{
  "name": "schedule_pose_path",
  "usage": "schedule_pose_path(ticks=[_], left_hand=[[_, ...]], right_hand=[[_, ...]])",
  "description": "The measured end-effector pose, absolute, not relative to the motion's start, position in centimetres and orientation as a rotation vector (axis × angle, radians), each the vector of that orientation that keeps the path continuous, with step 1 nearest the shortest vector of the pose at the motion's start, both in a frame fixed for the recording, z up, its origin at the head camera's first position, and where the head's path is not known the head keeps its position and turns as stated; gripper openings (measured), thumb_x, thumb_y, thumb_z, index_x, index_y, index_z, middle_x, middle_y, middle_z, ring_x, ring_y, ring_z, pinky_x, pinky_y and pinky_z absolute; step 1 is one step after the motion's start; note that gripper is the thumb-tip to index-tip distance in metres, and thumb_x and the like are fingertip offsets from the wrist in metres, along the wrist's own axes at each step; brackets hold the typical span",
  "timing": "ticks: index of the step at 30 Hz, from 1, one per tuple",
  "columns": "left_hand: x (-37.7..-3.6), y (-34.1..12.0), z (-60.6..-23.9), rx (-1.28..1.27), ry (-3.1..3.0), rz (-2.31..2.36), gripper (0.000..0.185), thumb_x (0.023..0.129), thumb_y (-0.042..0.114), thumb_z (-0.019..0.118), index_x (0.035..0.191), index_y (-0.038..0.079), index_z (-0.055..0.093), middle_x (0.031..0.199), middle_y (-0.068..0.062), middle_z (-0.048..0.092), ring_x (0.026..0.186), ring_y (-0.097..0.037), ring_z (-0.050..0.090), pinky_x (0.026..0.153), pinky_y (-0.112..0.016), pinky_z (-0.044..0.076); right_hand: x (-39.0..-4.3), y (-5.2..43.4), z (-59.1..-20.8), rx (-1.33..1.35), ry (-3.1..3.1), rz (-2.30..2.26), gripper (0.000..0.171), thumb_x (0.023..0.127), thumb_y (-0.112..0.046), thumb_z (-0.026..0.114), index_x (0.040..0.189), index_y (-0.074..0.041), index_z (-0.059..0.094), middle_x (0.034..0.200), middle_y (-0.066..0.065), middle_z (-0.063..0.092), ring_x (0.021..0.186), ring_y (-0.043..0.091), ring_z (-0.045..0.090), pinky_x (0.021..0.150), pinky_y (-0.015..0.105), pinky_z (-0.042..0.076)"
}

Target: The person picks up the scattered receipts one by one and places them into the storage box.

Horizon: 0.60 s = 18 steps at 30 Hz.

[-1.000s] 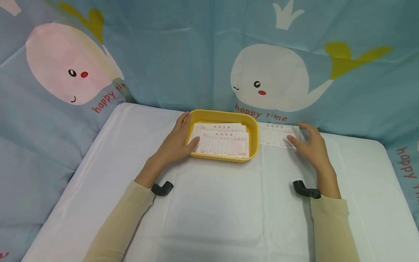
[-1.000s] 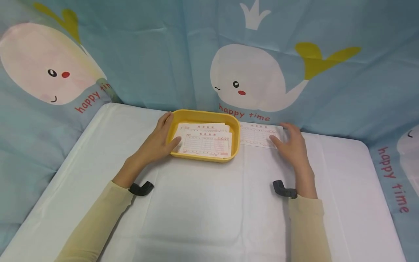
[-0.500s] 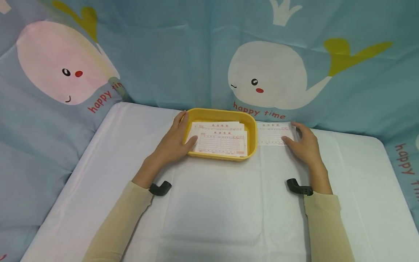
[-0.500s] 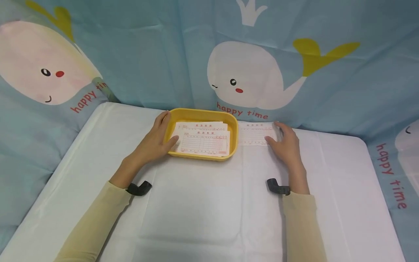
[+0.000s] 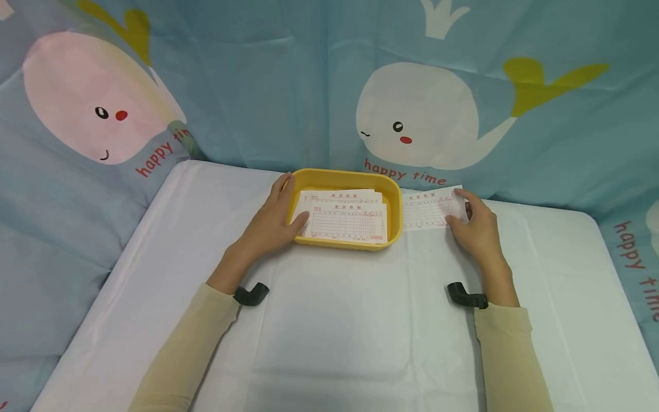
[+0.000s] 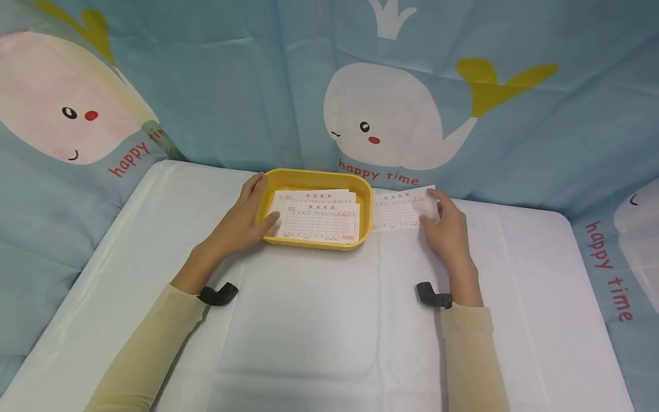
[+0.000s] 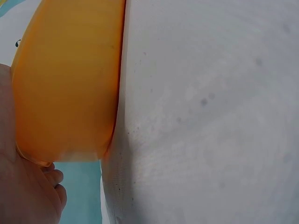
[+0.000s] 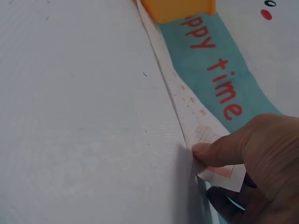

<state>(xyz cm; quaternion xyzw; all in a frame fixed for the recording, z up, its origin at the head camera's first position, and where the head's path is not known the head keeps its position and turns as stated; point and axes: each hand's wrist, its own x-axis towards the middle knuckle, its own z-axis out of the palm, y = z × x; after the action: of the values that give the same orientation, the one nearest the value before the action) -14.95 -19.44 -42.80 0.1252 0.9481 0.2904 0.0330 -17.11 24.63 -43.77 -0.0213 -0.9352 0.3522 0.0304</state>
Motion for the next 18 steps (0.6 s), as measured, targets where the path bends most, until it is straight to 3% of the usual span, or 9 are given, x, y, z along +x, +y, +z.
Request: schedule_pose_path(ticks=[3, 7, 10, 13, 15, 18], left_hand=[[-15.0, -19.4, -42.8, 0.387, 2.919, 0.894, 0.089, 0.106, 0.046, 0.050, 0.172, 0.010, 0.002, 0.180, -0.009, 0.003, 0.163, -0.031, 0.027, 0.130, -0.053, 0.032], [-15.0, -19.3, -42.7, 0.390, 2.913, 0.891, 0.089, 0.107, 0.045, 0.051, 0.172, 0.010, 0.001, 0.180, -0.008, 0.002, 0.163, -0.032, 0.026, 0.130, -0.053, 0.032], [-15.0, -19.3, -42.6, 0.387, 2.909, 0.890, 0.089, 0.107, 0.045, 0.051, 0.172, 0.010, 0.001, 0.180, -0.007, 0.001, 0.163, -0.032, 0.026, 0.130, -0.054, 0.031], [-15.0, -19.3, -42.5, 0.385, 2.909, 0.891, 0.089, 0.107, 0.044, 0.051, 0.171, 0.010, 0.001, 0.180, -0.007, 0.001, 0.163, -0.033, 0.026, 0.130, -0.054, 0.031], [-15.0, -19.3, -42.5, 0.384, 2.910, 0.889, 0.089, 0.107, 0.044, 0.051, 0.171, 0.010, 0.001, 0.180, -0.007, 0.001, 0.163, -0.033, 0.027, 0.130, -0.054, 0.031], [-15.0, -19.3, -42.5, 0.387, 2.909, 0.886, 0.089, 0.107, 0.044, 0.051, 0.171, 0.009, 0.001, 0.180, -0.009, 0.001, 0.163, -0.033, 0.027, 0.130, -0.054, 0.032]], right_hand=[[-16.9, 24.8, -43.4, -0.045, -2.899, 1.078, 0.077, 0.096, -0.001, 0.067, 0.165, -0.010, 0.036, 0.132, 0.036, 0.061, 0.113, 0.047, 0.058, 0.095, 0.061, 0.049], [-16.6, 25.2, -42.9, 0.007, -2.935, 1.111, 0.083, 0.093, 0.003, 0.063, 0.168, -0.010, 0.028, 0.141, 0.039, 0.056, 0.126, 0.054, 0.057, 0.104, 0.070, 0.047], [-16.4, 25.4, -42.5, 0.051, -2.961, 1.109, 0.072, 0.094, 0.002, 0.057, 0.163, -0.001, 0.037, 0.150, 0.039, 0.052, 0.139, 0.057, 0.051, 0.112, 0.072, 0.042], [-16.2, 25.6, -42.1, 0.078, -2.980, 1.082, 0.053, 0.100, -0.006, 0.053, 0.150, 0.010, 0.052, 0.150, 0.038, 0.053, 0.141, 0.054, 0.052, 0.113, 0.071, 0.042], [-16.0, 25.7, -41.9, 0.094, -2.980, 1.063, 0.045, 0.103, -0.011, 0.052, 0.141, 0.012, 0.060, 0.142, 0.037, 0.060, 0.131, 0.051, 0.060, 0.107, 0.068, 0.048], [-15.7, 25.7, -41.5, 0.125, -2.996, 1.020, 0.040, 0.106, -0.018, 0.056, 0.130, 0.011, 0.068, 0.126, 0.033, 0.071, 0.103, 0.040, 0.067, 0.084, 0.049, 0.058]])
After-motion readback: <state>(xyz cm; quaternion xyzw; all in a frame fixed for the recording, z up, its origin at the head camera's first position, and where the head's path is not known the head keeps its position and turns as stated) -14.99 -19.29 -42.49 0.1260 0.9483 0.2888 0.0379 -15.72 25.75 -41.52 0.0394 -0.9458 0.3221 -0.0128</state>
